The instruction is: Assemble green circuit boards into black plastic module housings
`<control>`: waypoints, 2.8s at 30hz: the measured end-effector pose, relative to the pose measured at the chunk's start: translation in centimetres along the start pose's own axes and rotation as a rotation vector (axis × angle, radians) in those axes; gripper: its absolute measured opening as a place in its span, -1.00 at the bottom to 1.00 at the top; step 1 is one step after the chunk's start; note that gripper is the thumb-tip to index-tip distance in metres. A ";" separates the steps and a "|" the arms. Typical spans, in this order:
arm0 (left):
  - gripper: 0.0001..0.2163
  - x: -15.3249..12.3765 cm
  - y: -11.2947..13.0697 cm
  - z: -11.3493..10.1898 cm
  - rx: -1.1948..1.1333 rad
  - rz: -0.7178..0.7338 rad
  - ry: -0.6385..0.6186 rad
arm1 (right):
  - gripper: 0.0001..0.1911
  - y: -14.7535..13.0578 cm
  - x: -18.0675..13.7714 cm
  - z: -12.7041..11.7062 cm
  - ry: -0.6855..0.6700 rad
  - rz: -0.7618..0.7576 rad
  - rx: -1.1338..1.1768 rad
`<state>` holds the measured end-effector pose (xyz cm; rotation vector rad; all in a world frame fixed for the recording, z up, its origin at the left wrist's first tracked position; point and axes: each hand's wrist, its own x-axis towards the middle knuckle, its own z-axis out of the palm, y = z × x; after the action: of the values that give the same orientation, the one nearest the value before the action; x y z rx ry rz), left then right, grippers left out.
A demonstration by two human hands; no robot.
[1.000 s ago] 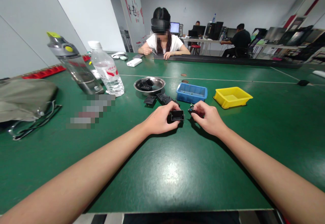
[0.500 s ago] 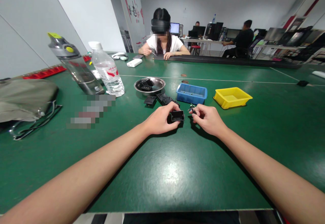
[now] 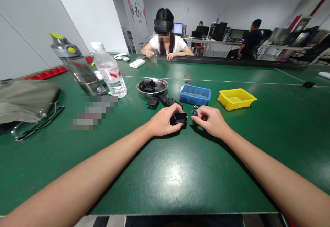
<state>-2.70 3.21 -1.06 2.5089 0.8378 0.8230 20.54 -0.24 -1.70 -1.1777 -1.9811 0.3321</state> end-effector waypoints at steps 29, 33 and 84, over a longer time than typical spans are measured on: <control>-0.73 0.1 0.1 0.0 0.003 0.002 -0.003 | -0.77 0.4 0.0 0.1 0.016 -0.064 0.038; -0.73 0.1 0.1 0.0 0.004 0.003 -0.010 | -0.79 0.4 0.1 0.1 0.013 -0.061 0.033; -0.73 0.0 0.4 0.0 0.052 0.100 -0.028 | -0.90 -0.1 -0.1 0.2 -0.042 -0.050 0.009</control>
<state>-2.58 2.93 -0.85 2.6199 0.7386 0.8054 20.36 -0.33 -1.81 -1.1220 -2.0399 0.3430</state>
